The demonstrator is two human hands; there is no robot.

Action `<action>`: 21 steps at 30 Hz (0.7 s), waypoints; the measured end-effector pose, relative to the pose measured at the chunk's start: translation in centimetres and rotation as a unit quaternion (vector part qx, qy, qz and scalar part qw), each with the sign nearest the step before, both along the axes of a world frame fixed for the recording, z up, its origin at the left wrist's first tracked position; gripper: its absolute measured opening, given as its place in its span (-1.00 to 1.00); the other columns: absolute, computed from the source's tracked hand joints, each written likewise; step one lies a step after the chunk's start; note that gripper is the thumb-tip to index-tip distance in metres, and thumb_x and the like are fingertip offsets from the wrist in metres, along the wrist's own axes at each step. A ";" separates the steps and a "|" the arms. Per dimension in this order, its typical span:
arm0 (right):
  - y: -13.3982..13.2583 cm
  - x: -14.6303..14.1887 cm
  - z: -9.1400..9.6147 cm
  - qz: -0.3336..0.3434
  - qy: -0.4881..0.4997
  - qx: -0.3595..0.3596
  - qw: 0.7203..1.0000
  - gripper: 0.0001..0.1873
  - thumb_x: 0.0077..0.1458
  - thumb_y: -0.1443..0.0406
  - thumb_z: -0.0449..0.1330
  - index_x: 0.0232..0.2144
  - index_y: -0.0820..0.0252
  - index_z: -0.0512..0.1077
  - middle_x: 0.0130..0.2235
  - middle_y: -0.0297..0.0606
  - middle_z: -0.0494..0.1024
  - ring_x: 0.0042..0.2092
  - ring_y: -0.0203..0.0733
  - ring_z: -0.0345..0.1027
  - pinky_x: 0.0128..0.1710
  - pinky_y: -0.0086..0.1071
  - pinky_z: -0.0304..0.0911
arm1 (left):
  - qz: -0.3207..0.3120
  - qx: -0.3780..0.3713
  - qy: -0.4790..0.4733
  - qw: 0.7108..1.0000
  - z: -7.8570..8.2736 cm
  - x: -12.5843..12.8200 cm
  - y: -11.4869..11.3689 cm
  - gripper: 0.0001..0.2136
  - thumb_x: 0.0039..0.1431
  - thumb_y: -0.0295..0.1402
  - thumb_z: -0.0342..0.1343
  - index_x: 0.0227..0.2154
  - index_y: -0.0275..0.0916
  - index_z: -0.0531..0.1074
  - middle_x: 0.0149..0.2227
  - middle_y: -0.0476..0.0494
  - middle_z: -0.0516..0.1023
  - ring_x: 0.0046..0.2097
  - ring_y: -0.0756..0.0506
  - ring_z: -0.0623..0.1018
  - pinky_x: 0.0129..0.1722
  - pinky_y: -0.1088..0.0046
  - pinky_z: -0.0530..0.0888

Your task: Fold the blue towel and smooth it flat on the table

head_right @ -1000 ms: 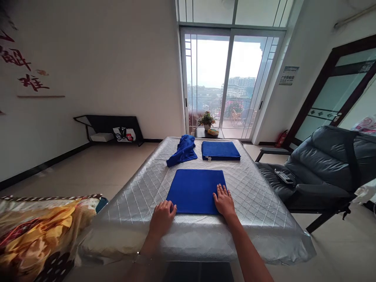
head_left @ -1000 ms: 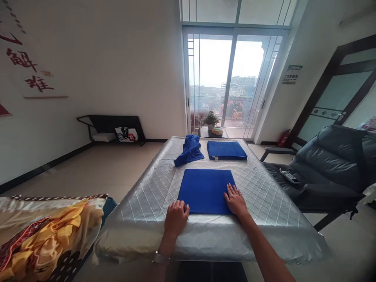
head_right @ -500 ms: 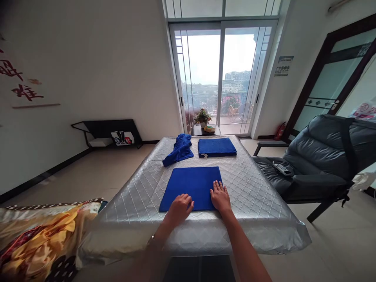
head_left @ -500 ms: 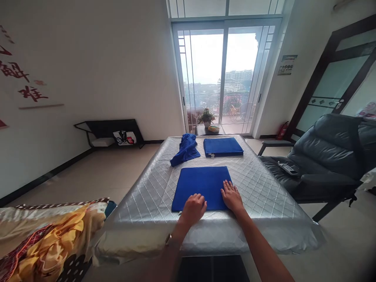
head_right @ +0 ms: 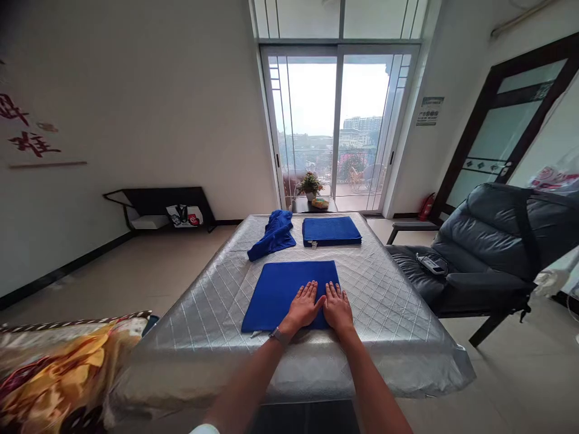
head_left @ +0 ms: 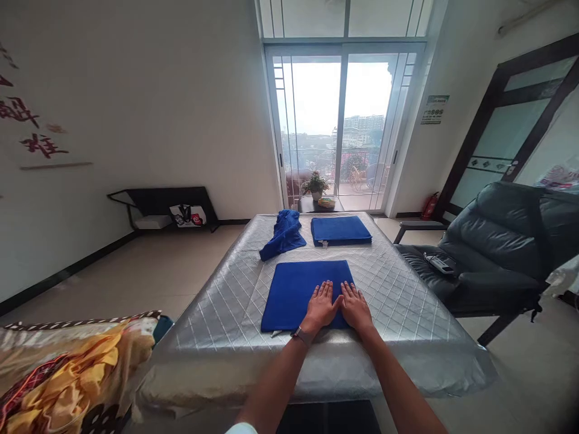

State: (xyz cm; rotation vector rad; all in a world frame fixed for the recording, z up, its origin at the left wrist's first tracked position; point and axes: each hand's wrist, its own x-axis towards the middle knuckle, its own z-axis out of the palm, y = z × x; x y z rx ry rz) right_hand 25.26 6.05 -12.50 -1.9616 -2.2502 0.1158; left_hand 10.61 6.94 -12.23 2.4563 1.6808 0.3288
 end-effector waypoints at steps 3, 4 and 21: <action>0.0 -0.2 0.1 -0.006 0.001 0.002 1.000 -0.37 0.39 0.19 -0.23 0.42 0.27 0.01 0.45 -0.23 -0.04 0.46 -0.06 -0.23 0.41 -0.08 -0.23 | 0.044 -0.012 0.029 0.999 0.3 -3.0 -0.1 -0.26 0.40 0.05 -0.55 0.41 -0.37 -0.03 0.45 -0.22 -0.01 0.45 -0.14 -0.02 0.43 0.18 -0.04; 0.0 -0.2 0.1 -0.006 0.002 0.005 1.000 -0.38 0.39 0.19 -0.22 0.42 0.26 0.01 0.45 -0.23 -0.04 0.46 -0.06 -0.23 0.41 -0.08 -0.24 | 0.060 -0.015 0.035 0.997 0.5 -4.2 -0.1 -0.26 0.40 0.06 -0.55 0.42 -0.36 -0.03 0.45 -0.22 -0.01 0.45 -0.14 -0.02 0.43 0.17 -0.05; 0.3 0.1 0.6 -0.010 -0.012 -0.044 0.999 -0.37 0.39 0.19 -0.23 0.43 0.24 -0.02 0.46 -0.30 -0.09 0.46 -0.08 -0.26 0.41 -0.11 -0.25 | 0.197 0.032 0.075 0.977 -1.2 -14.7 -1.4 -0.23 0.41 0.07 -0.46 0.39 -0.51 0.00 0.43 -0.37 -0.01 0.44 -0.24 0.03 0.39 0.15 0.04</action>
